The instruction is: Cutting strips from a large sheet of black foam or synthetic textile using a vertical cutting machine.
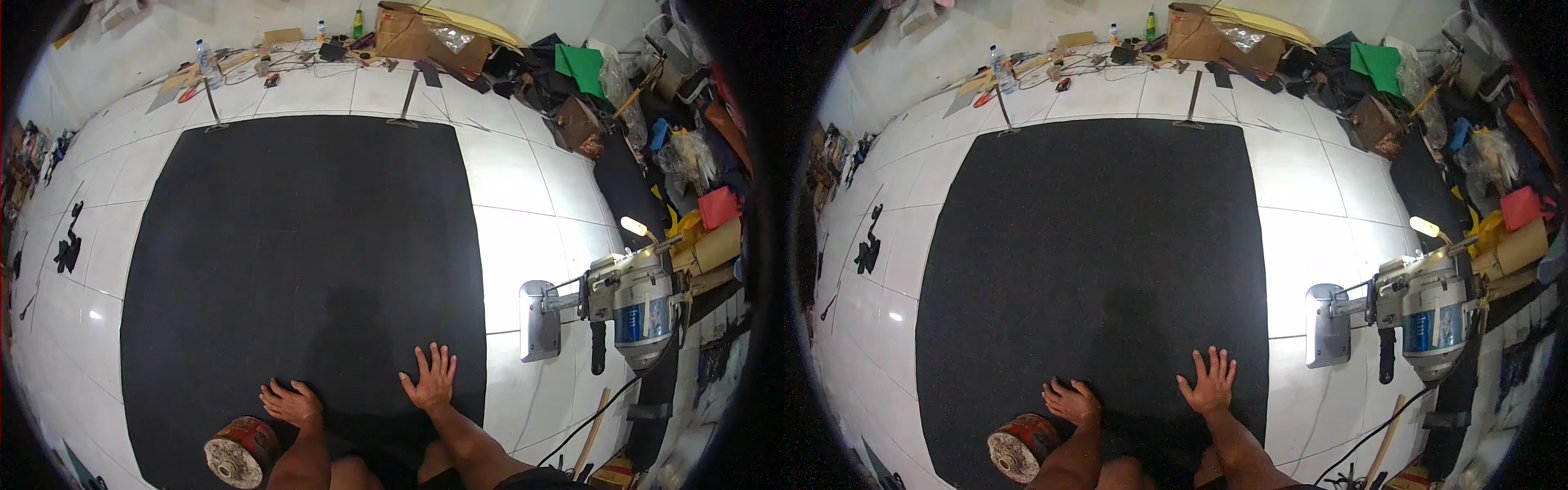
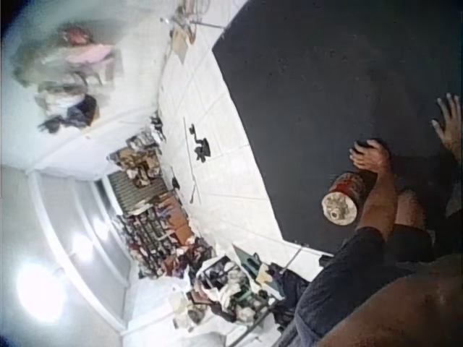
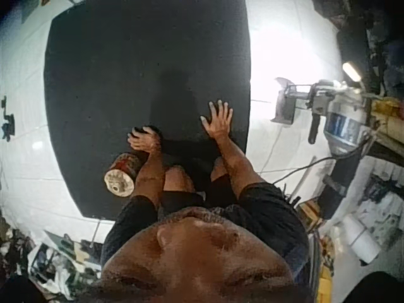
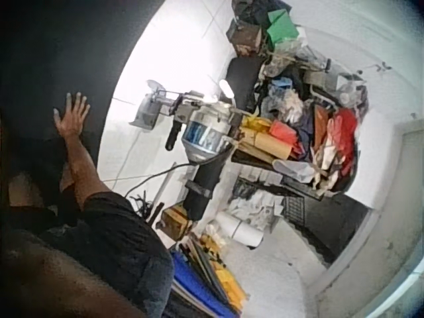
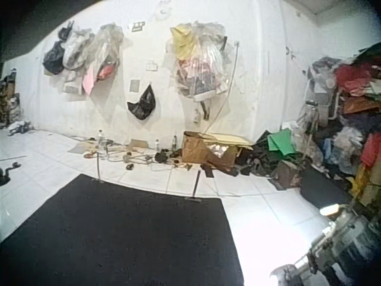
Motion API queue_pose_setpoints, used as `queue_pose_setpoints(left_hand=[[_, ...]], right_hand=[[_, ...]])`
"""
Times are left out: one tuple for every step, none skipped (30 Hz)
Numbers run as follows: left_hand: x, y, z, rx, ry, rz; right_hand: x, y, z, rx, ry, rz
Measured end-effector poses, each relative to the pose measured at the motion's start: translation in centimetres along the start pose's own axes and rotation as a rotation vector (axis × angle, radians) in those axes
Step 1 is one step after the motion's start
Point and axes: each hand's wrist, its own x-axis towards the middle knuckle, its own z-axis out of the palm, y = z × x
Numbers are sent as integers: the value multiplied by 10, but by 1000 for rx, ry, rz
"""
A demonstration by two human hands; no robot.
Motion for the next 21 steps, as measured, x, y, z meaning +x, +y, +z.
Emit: queue_pose_setpoints(left_hand=[[0, -1, 4, 1, -1, 7], [1, -5, 8, 7, 33, 20], [2, -7, 11, 13, 67, 33], [3, -9, 15, 16, 68, 37], [3, -8, 15, 27, 68, 35], [3, -7, 16, 37, 69, 33], [4, -6, 15, 39, 68, 35], [3, -5, 12, 32, 54, 29], [3, -3, 10, 24, 41, 23], [4, -3, 9, 24, 43, 25], [4, -2, 7, 15, 56, 27], [4, -2, 4, 5, 71, 29], [6, -1, 1, 4, 75, 32], [4, -1, 0, 10, 33, 2], [3, -2, 1, 17, -9, -26], [0, -5, 5, 21, -20, -23], [0, -7, 6, 22, 11, -10], [-1, -10, 8, 24, 39, 4], [-1, -13, 11, 29, 34, 13], [-3, -12, 14, 46, 64, 31], [-5, -11, 18, 65, 90, 52]], right_hand=[[1, 0, -1, 1, 6, -4], [1, -2, -1, 4, 10, -10], [2, -3, -2, 7, 9, -5], [3, -5, -3, -2, 11, -9], [3, -5, -3, -14, 11, -12], [4, -5, -4, -14, 9, -8], [5, -6, -4, -11, -9, 1], [6, -5, -5, -10, -25, 10], [6, -5, -5, -9, -25, 12], [7, -6, -6, -12, -30, 11], [6, -6, -7, -15, -34, 9], [5, -6, -7, -12, -31, 10], [5, -7, -8, -11, -26, 4], [3, -6, -6, -20, -31, 4], [1, -4, -4, -25, -38, 10], [-1, -2, -2, -30, -59, 19], [-2, -3, -2, -24, -72, 25], [-3, -3, -1, -22, -73, 32], [-5, -2, 1, -20, -65, 30], [-7, 0, -1, -23, -59, 37], [-6, 3, 0, -30, -68, 61]])
